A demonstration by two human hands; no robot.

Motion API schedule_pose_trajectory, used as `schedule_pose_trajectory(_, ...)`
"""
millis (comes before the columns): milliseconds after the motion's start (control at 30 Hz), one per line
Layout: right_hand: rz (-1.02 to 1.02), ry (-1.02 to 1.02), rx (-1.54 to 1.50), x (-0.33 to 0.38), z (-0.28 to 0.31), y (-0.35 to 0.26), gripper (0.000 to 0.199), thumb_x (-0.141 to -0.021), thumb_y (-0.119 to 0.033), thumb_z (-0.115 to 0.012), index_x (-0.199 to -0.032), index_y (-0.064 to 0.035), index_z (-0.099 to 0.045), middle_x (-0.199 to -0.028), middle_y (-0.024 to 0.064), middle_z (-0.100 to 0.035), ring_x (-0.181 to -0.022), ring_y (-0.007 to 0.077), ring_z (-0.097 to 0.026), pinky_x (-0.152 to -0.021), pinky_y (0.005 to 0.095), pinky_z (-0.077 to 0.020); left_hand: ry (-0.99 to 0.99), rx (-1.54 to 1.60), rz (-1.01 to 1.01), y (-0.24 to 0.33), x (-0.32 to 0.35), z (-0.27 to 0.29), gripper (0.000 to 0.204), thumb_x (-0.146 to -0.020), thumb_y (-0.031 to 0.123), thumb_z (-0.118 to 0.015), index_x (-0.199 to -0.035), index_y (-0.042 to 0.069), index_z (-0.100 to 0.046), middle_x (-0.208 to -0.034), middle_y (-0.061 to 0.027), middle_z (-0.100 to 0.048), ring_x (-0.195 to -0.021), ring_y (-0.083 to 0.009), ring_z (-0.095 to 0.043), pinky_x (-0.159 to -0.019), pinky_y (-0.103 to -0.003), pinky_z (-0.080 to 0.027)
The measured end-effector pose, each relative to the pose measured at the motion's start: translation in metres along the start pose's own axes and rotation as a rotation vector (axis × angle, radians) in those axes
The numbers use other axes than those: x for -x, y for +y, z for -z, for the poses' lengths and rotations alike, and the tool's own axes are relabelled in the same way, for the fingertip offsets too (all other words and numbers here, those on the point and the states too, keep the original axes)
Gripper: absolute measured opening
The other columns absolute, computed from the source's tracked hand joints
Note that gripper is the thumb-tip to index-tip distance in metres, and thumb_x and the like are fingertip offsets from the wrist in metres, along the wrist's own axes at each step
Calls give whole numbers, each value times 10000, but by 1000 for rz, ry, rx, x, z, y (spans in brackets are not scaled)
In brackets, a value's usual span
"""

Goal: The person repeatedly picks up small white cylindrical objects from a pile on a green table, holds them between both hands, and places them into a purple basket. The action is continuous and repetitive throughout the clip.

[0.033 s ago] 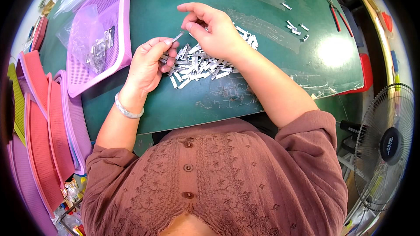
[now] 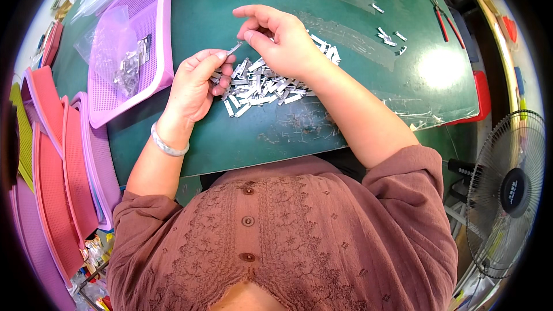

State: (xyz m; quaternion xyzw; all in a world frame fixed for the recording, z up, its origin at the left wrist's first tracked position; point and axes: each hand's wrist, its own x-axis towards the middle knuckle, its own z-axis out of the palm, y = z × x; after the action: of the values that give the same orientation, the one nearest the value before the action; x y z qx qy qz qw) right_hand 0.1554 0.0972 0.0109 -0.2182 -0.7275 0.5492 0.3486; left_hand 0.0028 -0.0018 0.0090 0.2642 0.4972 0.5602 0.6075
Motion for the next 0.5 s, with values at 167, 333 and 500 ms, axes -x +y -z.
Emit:
schedule_pose_trajectory(167,-75,-69,-70,1,1,-4,360,-827,9,-526,-1184,-5,-476,-885,35,-582,-827,71,-534,-742,205,-425,-14,2,3,1,0,2,159,-857,149,-526,-813,13,-595,-646,-22,-552,-501,-80,-465,-431,-194,-326)
schedule_pose_trajectory(333,-118,-66,-110,0,2,-4,372,-820,-3,-548,-1185,-5,-475,-873,29,-583,-818,73,-541,-740,207,-430,-23,11,2,1,0,2,173,-862,162,-520,-802,18,-592,-647,-24,-549,-505,-83,-465,-430,-198,-327)
schedule_pose_trajectory(500,-187,-74,-158,0,2,-5,380,-820,-32,-563,-1189,-8,-474,-857,18,-583,-801,71,-542,-736,211,-433,-39,28,-9,0,-1,5,179,-867,169,-517,-801,19,-591,-652,-24,-548,-511,-85,-465,-429,-196,-327)
